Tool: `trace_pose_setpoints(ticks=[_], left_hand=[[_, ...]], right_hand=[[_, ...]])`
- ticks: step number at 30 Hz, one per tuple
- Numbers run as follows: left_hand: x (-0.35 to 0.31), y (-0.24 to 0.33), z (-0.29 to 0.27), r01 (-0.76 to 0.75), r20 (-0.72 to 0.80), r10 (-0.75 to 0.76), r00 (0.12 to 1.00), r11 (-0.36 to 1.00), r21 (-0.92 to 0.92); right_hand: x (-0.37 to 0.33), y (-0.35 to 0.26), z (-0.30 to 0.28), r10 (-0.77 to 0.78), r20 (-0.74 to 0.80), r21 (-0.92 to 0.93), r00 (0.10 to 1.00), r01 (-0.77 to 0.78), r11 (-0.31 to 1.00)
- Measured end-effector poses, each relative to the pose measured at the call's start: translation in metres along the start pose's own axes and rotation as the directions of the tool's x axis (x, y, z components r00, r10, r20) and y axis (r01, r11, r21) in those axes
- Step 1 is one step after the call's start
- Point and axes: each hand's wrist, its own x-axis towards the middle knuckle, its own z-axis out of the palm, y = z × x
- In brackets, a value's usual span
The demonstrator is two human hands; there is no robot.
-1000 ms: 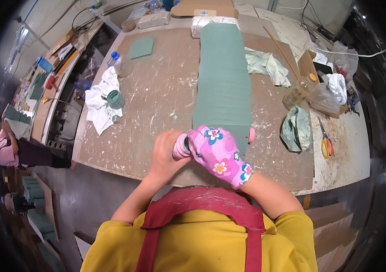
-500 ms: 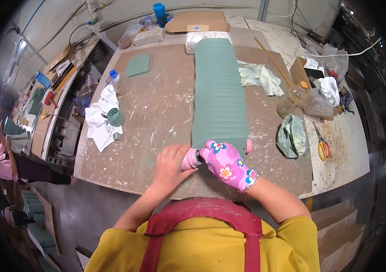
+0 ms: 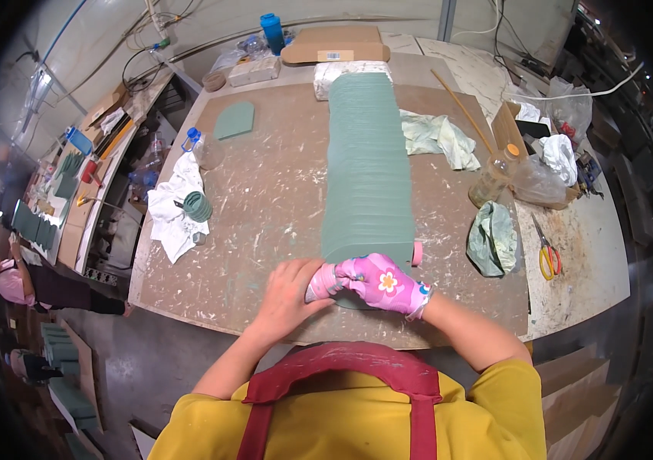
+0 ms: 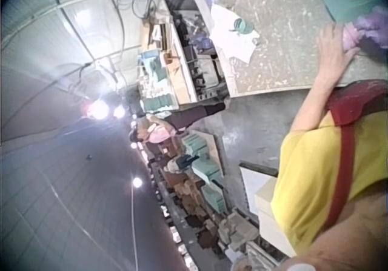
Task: The person cleans a stack of green ceramic pieces using a cloth and then applies pink paint to a specific spot on each piece using a small brush.
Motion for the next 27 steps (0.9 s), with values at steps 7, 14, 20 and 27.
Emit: trace_pose_setpoints(ticks=[7,14,20,27], left_hand=[[-0.004,-0.007,0.0,-0.047,0.045,0.046,0.998,0.999,0.02],[0.01,-0.023,0.009,-0.13,-0.112,0.127,0.986,0.991,-0.022],[0.024,-0.031,0.005,-0.037,-0.185,-0.029,0.982,0.94,-0.339],[0.02,-0.042,0.017,0.093,-0.019,-0.156,0.988,0.675,-0.732]], right_hand=[[0.001,-0.002,-0.007,0.231,0.292,0.392,0.928,-0.337,0.856],[-0.002,0.006,-0.01,0.545,0.295,0.737,0.784,-0.55,0.393],[0.004,-0.02,-0.043,0.62,0.131,0.672,0.773,-0.529,0.518],[0.003,-0.033,-0.053,0.639,0.126,0.639,0.759,-0.554,0.533]])
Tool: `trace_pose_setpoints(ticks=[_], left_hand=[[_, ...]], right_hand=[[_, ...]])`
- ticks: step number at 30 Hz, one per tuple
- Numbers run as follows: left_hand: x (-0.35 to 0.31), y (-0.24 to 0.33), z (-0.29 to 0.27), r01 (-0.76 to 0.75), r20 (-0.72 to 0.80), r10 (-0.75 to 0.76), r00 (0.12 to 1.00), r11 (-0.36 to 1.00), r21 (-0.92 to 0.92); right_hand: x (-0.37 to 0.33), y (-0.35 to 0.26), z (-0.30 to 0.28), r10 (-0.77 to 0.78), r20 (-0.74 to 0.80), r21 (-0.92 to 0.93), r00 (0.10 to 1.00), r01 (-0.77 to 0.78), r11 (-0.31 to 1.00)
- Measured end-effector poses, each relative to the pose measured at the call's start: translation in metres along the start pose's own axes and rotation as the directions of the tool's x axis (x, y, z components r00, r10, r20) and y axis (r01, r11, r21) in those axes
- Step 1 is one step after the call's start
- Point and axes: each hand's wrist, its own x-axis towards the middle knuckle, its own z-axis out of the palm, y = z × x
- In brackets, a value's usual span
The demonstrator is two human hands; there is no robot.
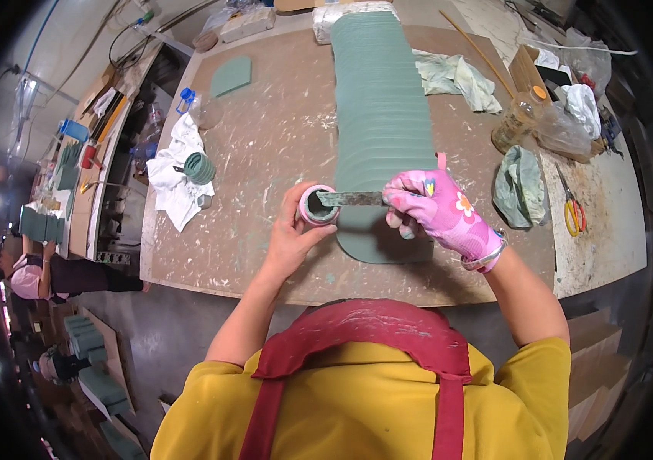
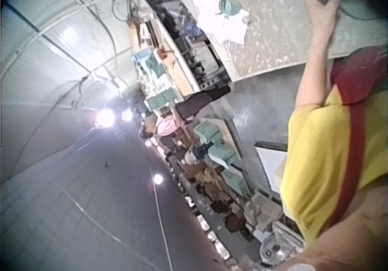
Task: The person cleans a stack of green ceramic pieces using a cloth and then applies pink paint to a specific spot on each piece using a small brush.
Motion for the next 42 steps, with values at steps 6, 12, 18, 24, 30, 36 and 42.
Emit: trace_pose_setpoints(ticks=[6,12,18,24,30,36,42], left_hand=[[-0.006,-0.003,0.003,-0.02,-0.092,0.011,0.996,0.995,-0.099],[0.005,0.014,0.005,-0.267,-0.023,0.336,0.941,0.785,0.559],[0.017,0.037,0.011,-0.391,0.124,0.423,0.898,0.634,0.667],[0.04,0.015,-0.001,-0.307,0.031,0.351,0.936,0.77,0.559],[0.084,-0.039,-0.042,0.086,-0.234,-0.093,0.968,0.996,-0.039],[0.161,-0.092,-0.078,-0.008,-0.298,0.003,0.954,1.0,-0.014],[0.213,-0.147,-0.106,-0.012,-0.368,0.058,0.928,0.992,0.126]], right_hand=[[-0.004,0.002,0.001,0.004,-0.029,0.037,1.0,-0.003,0.999],[0.003,0.019,-0.006,0.064,0.102,0.089,0.993,-0.073,0.993],[0.012,0.03,-0.01,0.043,0.349,0.121,0.936,-0.091,0.988],[0.017,0.03,-0.021,0.096,0.412,0.206,0.906,-0.195,0.959],[0.024,0.045,-0.022,-0.022,0.086,0.691,0.996,-0.044,0.722],[0.033,0.071,-0.037,0.011,-0.077,0.797,0.997,0.055,0.601],[0.053,0.035,-0.051,0.027,-0.26,0.656,0.965,0.156,0.739]])
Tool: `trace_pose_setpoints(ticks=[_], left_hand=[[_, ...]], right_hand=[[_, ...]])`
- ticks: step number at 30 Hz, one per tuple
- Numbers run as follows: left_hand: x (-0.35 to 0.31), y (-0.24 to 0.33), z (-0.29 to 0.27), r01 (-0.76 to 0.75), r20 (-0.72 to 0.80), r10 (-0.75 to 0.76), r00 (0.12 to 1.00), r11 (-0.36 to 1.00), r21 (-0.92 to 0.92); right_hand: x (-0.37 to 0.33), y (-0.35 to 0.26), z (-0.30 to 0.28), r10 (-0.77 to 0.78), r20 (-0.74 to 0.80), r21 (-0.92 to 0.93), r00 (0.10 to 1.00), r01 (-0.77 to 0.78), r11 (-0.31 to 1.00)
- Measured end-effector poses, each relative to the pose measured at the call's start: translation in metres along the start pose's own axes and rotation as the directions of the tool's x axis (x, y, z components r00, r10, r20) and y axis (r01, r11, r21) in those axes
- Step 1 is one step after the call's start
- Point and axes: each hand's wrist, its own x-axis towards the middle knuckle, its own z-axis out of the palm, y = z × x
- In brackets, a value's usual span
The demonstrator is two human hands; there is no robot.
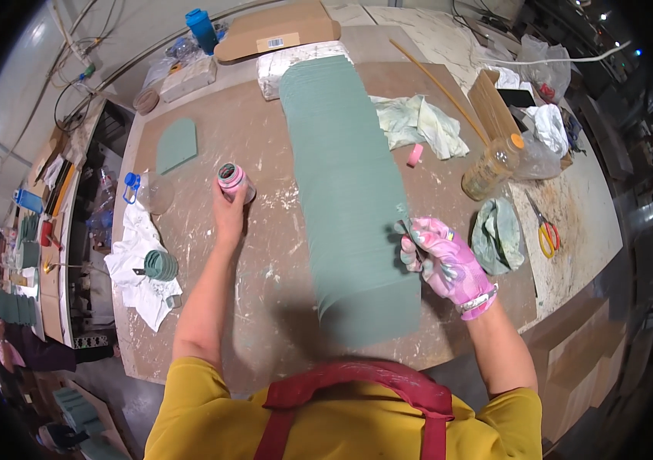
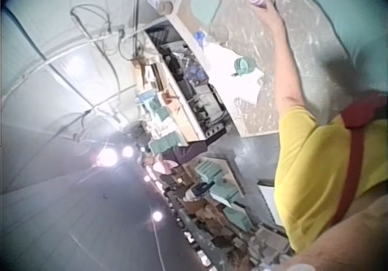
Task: The person cleans a stack of green ceramic pieces using a cloth and then applies pink paint to a specific spot on each piece using a small brush.
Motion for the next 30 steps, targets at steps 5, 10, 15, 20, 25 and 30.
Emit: trace_pose_setpoints(ticks=[5,10,15,20,25,30], left_hand=[[-0.002,-0.002,0.008,-0.018,-0.023,0.021,1.0,0.99,0.138],[0.0,-0.012,0.005,0.008,-0.093,0.001,0.996,0.995,0.097],[0.0,0.004,0.014,0.044,-0.084,-0.035,0.996,0.993,0.109],[-0.001,0.001,0.008,0.017,-0.102,0.001,0.995,0.984,0.179],[0.0,-0.003,0.008,-0.014,-0.095,0.04,0.995,0.964,0.266],[-0.001,0.001,0.009,-0.004,-0.117,0.046,0.992,0.942,0.336]], right_hand=[[0.048,-0.053,0.013,-0.142,-0.104,-0.363,0.984,0.095,0.927],[0.141,-0.095,0.013,-0.287,0.116,-0.773,0.951,0.268,0.575],[0.187,-0.104,0.021,-0.246,0.219,-0.914,0.944,0.287,0.286],[0.203,-0.104,0.029,-0.139,0.227,-0.927,0.964,0.257,0.273],[0.227,-0.093,0.015,-0.214,0.399,-0.888,0.892,0.434,0.153],[0.236,-0.092,0.005,-0.235,0.431,-0.795,0.871,0.49,0.357]])
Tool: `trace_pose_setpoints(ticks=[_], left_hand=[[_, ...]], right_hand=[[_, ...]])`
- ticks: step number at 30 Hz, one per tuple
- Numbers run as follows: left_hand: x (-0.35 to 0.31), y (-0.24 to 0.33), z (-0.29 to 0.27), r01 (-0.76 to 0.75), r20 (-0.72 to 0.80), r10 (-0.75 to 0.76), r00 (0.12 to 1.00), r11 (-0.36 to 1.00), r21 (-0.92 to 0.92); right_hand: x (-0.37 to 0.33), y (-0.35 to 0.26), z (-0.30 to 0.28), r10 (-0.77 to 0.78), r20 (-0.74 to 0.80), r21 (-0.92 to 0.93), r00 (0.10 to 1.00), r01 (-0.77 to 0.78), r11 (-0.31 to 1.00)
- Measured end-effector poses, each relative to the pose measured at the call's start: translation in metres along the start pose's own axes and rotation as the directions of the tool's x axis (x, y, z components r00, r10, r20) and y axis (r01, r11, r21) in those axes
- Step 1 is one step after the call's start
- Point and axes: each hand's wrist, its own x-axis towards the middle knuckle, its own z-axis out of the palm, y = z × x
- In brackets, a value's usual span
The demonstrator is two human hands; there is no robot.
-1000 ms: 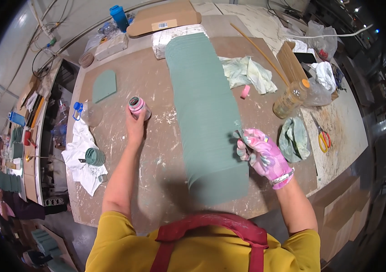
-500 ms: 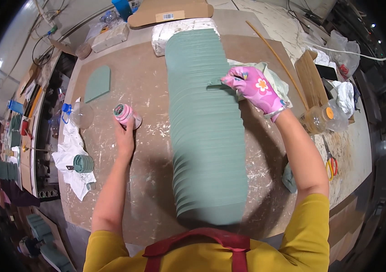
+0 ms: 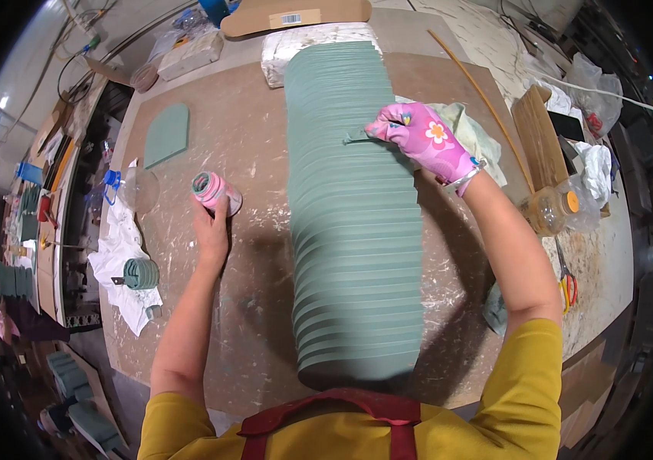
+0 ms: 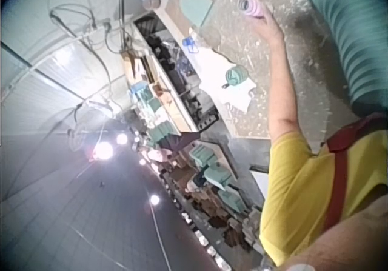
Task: The person cleans a stack of green ceramic pieces using a cloth and then applies pink paint to a specific spot on each piece using a small brush.
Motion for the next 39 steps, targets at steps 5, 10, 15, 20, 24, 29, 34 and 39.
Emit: trace_pose_setpoints(ticks=[5,10,15,20,24,29,34,39], left_hand=[[0.0,0.002,-0.001,0.02,0.016,-0.02,1.0,1.0,-0.006],[-0.001,0.0,0.0,0.041,0.021,-0.04,0.999,0.999,-0.018],[0.0,0.002,-0.002,0.014,0.01,-0.014,1.0,0.999,-0.046],[0.0,-0.003,0.0,0.014,0.002,-0.014,1.0,0.999,-0.032],[0.001,-0.005,-0.001,0.02,0.001,-0.02,1.0,0.999,-0.047],[0.0,-0.001,-0.001,0.03,0.006,-0.029,1.0,0.999,-0.033],[0.0,0.002,-0.001,0.015,0.0,-0.015,1.0,1.0,-0.021],[0.0,0.005,-0.001,0.048,0.012,-0.047,0.999,0.997,-0.056]], right_hand=[[0.006,-0.01,0.007,-0.025,0.005,-0.167,1.0,0.026,0.986],[0.007,-0.016,0.01,0.024,0.014,-0.16,1.0,-0.022,0.987],[0.014,-0.015,0.017,-0.031,0.033,-0.238,0.999,0.038,0.971],[0.016,-0.013,0.016,-0.019,0.09,-0.153,0.996,0.033,0.988],[0.021,-0.015,0.026,0.04,0.008,-0.1,0.999,-0.039,0.994],[0.019,-0.022,0.024,0.025,0.108,-0.234,0.994,0.001,0.972],[0.022,-0.011,0.03,-0.001,0.019,-0.13,1.0,0.003,0.992],[0.015,-0.032,0.03,-0.004,0.071,-0.335,0.997,0.028,0.942]])
